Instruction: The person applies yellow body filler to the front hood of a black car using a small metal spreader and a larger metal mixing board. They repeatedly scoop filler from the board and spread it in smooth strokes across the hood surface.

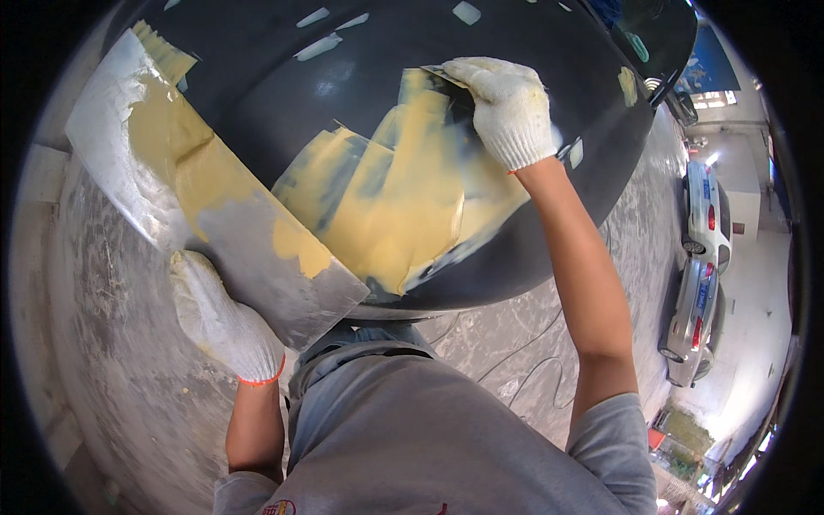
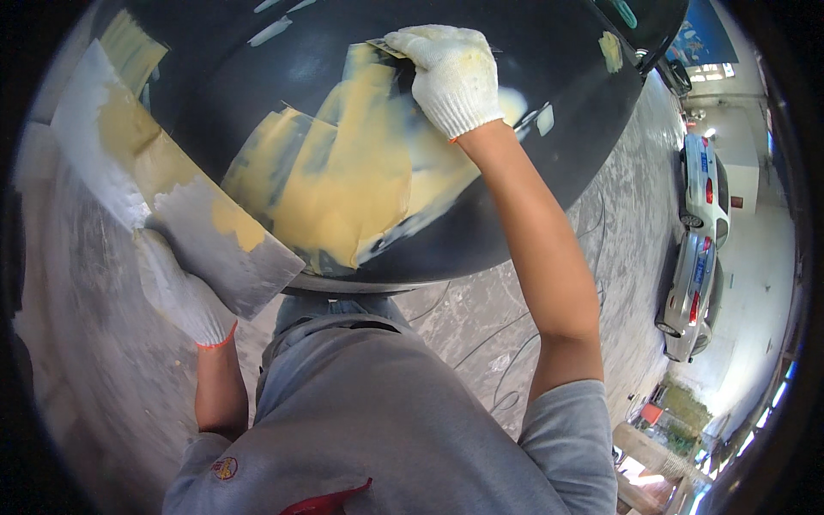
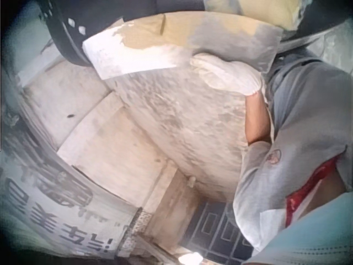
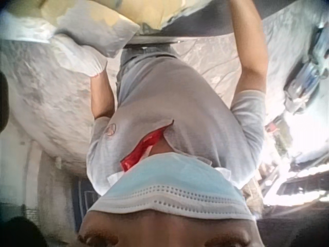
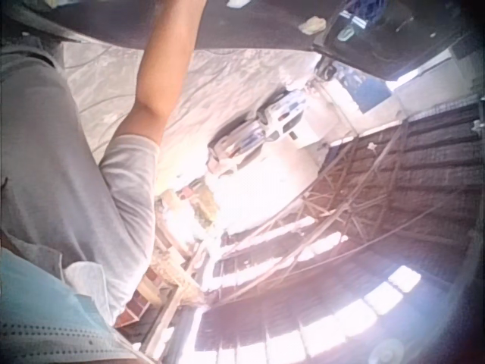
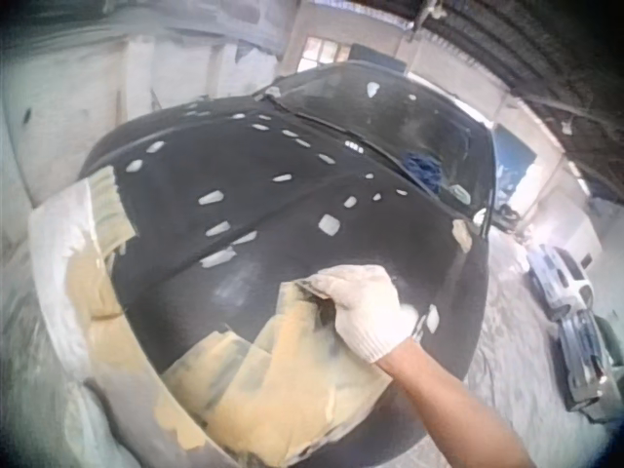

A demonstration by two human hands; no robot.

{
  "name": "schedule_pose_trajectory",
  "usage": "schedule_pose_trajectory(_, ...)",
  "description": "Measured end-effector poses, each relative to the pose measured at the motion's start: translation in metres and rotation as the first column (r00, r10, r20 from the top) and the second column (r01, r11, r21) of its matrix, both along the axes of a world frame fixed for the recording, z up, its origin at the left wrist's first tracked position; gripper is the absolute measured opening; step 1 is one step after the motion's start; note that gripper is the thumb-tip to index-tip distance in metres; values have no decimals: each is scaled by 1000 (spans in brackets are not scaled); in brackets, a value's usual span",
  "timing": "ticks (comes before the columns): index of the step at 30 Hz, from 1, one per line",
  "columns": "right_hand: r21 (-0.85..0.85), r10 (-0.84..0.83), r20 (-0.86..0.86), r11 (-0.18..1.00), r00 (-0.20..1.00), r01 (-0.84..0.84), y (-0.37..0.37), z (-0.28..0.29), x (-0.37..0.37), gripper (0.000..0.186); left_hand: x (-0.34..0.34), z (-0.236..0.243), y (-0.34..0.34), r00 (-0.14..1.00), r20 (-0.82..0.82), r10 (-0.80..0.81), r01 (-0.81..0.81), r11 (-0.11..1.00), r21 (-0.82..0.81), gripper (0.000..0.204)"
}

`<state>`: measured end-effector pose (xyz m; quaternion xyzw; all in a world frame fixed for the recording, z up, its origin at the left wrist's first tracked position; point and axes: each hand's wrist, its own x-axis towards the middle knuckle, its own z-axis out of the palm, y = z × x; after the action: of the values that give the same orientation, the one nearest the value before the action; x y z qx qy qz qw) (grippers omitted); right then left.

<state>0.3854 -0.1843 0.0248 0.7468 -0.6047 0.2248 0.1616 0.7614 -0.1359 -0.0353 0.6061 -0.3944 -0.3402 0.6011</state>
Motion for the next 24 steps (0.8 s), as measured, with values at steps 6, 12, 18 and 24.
schedule_pose_trajectory(6, 74, 5, 19, 997, 1000, -7, -3, 1, 1, 37, 1, -9, 2, 970, 243, 24, -26, 1000, 4, 42)
schedule_pose_trajectory(12, 30, 28, 5, 999, 1000, -28, 24, -4, 13, 41, -17, 1, 1, 992, 129, -13, 17, 999, -32, 43)
schedule_pose_trajectory(18, 42, 88, 131, 995, 988, -94, 66, -16, 32, 36, -28, 3, 2, 996, 80, -36, 42, 997, -69, 43)
schedule_pose_trajectory(24, 100, 49, 96, 993, 994, -59, 121, -20, 57, 39, -36, 0, 6, 988, -119, -101, 92, 992, -84, 42)
